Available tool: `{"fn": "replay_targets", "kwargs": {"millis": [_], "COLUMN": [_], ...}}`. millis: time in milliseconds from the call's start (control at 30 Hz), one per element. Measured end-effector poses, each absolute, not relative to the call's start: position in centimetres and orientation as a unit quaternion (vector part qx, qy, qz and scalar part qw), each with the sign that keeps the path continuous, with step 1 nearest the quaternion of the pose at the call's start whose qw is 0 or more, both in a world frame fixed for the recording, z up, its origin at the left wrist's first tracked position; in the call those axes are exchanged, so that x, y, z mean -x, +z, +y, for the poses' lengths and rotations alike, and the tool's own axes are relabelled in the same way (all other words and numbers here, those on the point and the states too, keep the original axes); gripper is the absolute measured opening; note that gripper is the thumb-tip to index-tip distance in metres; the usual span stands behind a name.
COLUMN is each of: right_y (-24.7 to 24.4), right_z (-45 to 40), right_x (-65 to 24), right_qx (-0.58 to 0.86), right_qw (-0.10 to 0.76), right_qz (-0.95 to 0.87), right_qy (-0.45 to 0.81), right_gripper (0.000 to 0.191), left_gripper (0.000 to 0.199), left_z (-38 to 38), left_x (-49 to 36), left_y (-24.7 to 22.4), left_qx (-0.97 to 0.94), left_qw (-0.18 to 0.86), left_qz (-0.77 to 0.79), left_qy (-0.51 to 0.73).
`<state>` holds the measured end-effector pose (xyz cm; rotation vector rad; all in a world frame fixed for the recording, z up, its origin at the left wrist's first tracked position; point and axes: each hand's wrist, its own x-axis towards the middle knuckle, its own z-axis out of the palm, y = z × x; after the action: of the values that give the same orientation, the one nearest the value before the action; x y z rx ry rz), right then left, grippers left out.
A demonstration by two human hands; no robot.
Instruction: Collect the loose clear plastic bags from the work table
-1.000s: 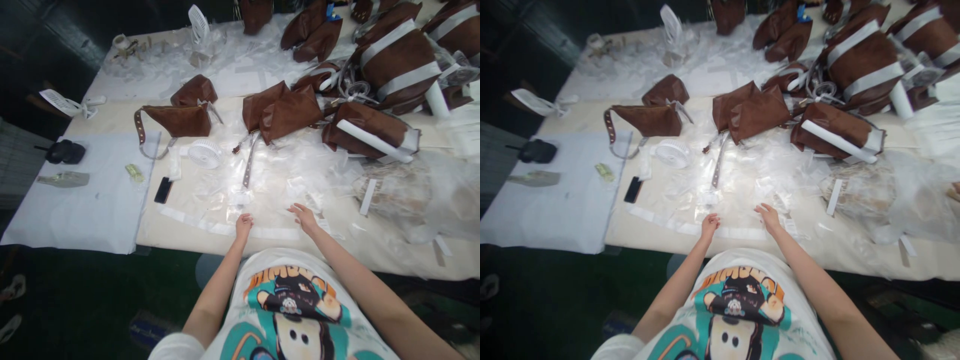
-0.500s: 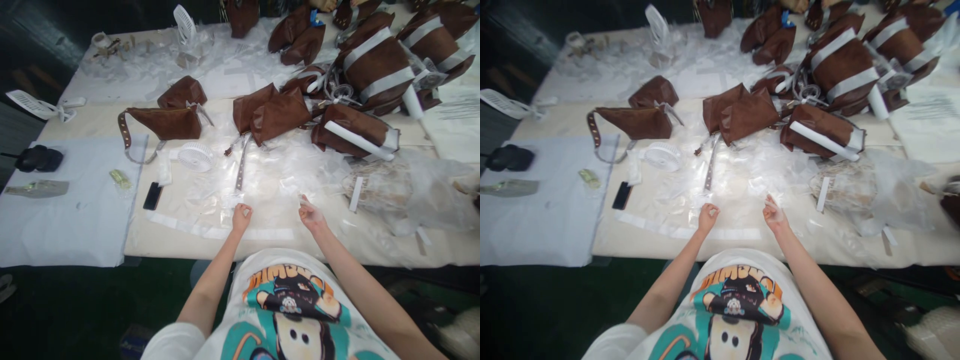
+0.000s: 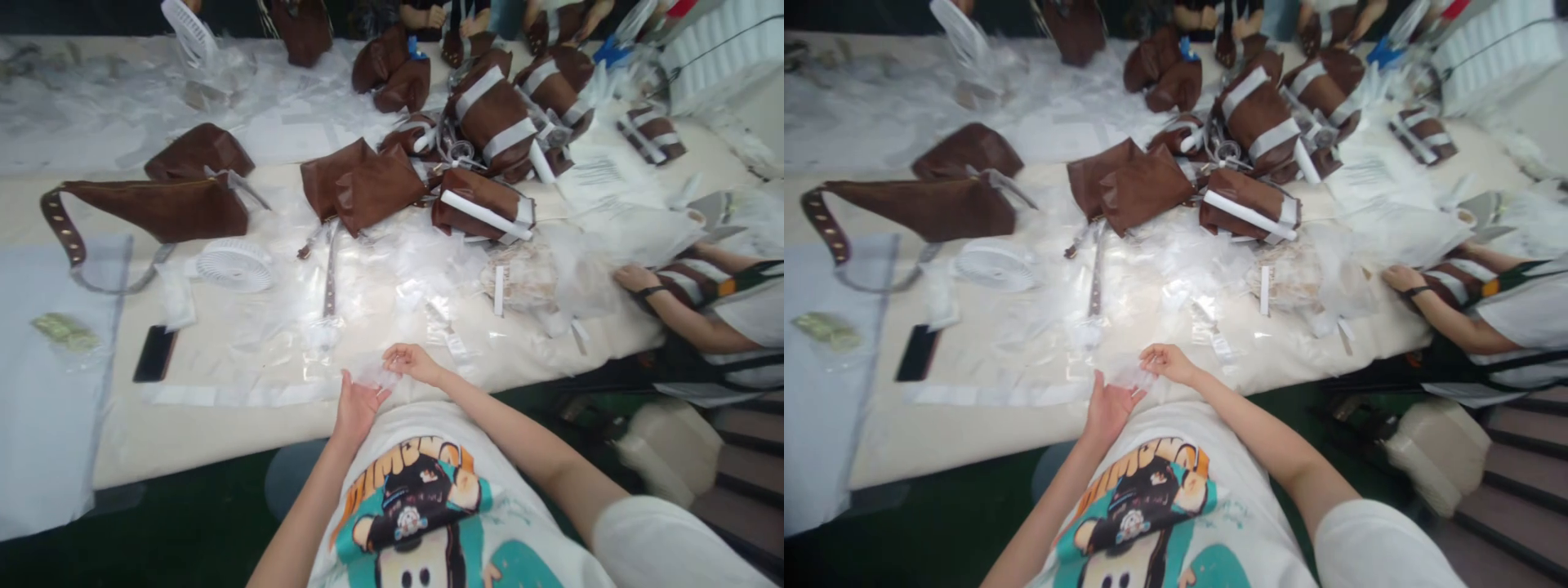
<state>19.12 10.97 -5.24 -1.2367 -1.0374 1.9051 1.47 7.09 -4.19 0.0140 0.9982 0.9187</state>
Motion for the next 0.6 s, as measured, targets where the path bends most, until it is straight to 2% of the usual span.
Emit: {"fn": "replay_targets", "kwargs": {"millis": [33, 167, 233, 300, 433, 467, 567, 600], "right_y": [-5.2, -4.7, -4.6, -4.7, -5.7, -6.1, -6.7, -6.6], "right_z": [10.5, 8.3, 6.9, 5.3, 2.4, 2.1, 2.1, 2.3], "right_x": [-19.1, -19.4, -19.8, -20.3, -21.0, -20.8, -19.2, -18.4], "right_qx": [0.475, 0.473, 0.487, 0.511, 0.521, 0.509, 0.454, 0.440], "right_qw": [0.319, 0.317, 0.309, 0.313, 0.349, 0.348, 0.299, 0.278], "right_qz": [-0.400, -0.438, -0.475, -0.503, -0.512, -0.518, -0.535, -0.534], "right_qy": [0.716, 0.696, 0.664, 0.623, 0.587, 0.593, 0.647, 0.667], "right_gripper": [0.023, 0.015, 0.017, 0.028, 0.069, 0.071, 0.040, 0.038], "left_gripper": [0.050, 0.024, 0.021, 0.022, 0.030, 0.033, 0.039, 0.039], "left_z": [6.5, 3.9, 2.7, 1.3, -2.1, -2.7, -3.5, -3.4], "left_x": [-1.7, -2.5, -2.5, -2.5, -2.9, -3.0, -2.2, -1.5], "left_y": [-4.2, -4.8, -5.1, -4.8, -3.7, -3.6, -4.0, -4.1], "left_qx": [-0.010, -0.052, -0.064, -0.077, -0.123, -0.133, -0.170, -0.176], "left_qw": [0.773, 0.701, 0.648, 0.611, 0.582, 0.578, 0.578, 0.576], "left_qz": [0.468, 0.543, 0.588, 0.614, 0.627, 0.627, 0.617, 0.616], "left_qy": [0.428, 0.460, 0.480, 0.494, 0.503, 0.504, 0.506, 0.508]}}
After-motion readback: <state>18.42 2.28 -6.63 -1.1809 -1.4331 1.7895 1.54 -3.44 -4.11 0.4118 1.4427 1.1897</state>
